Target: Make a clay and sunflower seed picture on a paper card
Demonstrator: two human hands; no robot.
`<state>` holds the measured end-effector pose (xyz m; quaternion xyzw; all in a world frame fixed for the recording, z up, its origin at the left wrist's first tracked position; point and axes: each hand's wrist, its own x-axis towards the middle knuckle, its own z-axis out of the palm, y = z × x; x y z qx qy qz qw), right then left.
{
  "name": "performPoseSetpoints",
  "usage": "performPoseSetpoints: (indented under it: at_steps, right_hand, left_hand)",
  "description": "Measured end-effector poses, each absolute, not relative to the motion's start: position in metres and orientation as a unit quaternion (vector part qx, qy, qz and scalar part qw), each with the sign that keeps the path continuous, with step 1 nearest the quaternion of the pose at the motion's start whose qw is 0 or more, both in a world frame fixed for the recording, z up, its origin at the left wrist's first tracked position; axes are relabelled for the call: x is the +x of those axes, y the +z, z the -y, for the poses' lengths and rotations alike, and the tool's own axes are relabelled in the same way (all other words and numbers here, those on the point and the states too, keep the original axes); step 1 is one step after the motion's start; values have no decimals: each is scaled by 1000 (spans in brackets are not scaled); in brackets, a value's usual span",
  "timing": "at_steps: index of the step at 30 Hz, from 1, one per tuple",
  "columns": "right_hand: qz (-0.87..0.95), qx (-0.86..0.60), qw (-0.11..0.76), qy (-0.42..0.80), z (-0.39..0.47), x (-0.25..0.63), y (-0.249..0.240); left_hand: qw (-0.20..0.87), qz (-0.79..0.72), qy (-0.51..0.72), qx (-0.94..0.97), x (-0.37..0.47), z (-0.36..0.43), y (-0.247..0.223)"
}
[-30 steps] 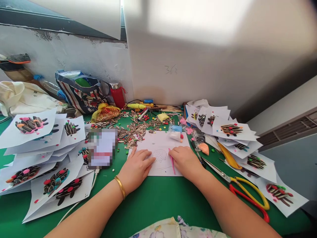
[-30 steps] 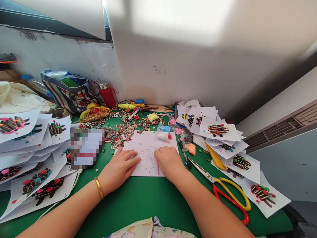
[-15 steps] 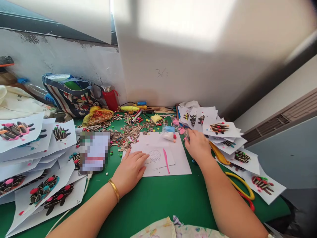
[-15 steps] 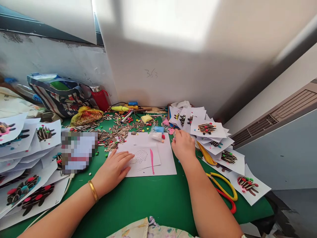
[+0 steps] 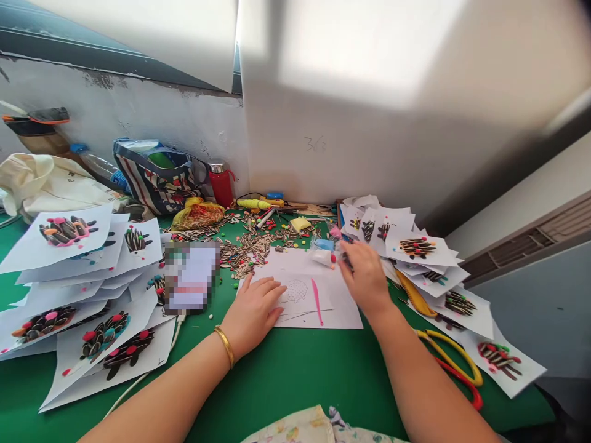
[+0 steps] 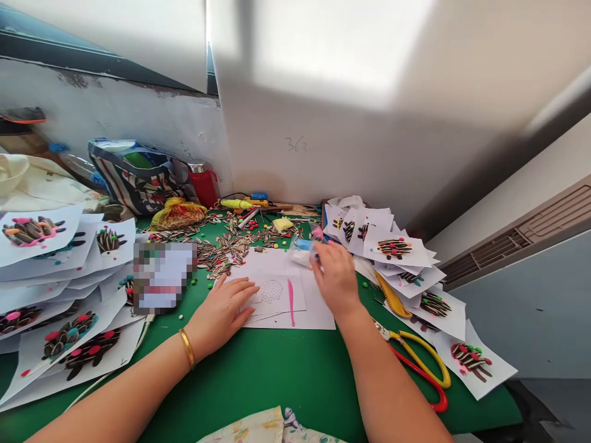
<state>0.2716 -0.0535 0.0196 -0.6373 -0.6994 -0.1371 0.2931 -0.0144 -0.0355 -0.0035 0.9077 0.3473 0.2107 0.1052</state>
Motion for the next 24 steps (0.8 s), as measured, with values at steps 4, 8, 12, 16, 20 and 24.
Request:
performPoseSetpoints:
  at_steps: [4,8,12,16,20,24]
  right_hand:
    - [807,-484,338,6,71,218,16]
    - [830,-427,346,93,83,188,11]
    - [810,-442,366,117,83,188,8]
    - [794,-475,358,127,81,192,9]
    - [794,-484,331,160,80,191,11]
    - [779,-492,340,187,81,188,10]
  left_hand:
    - [198,-356,300,863,-11,42,3]
    - [393,-382,343,763,-6,48,6]
    - [502,-373,369,688,-2,46,7]
    - [515,-395,377,661,-1,44,8]
    - [513,-410,369,658,-1,44,6]
    - [494,-419,404,646,-1,43,0]
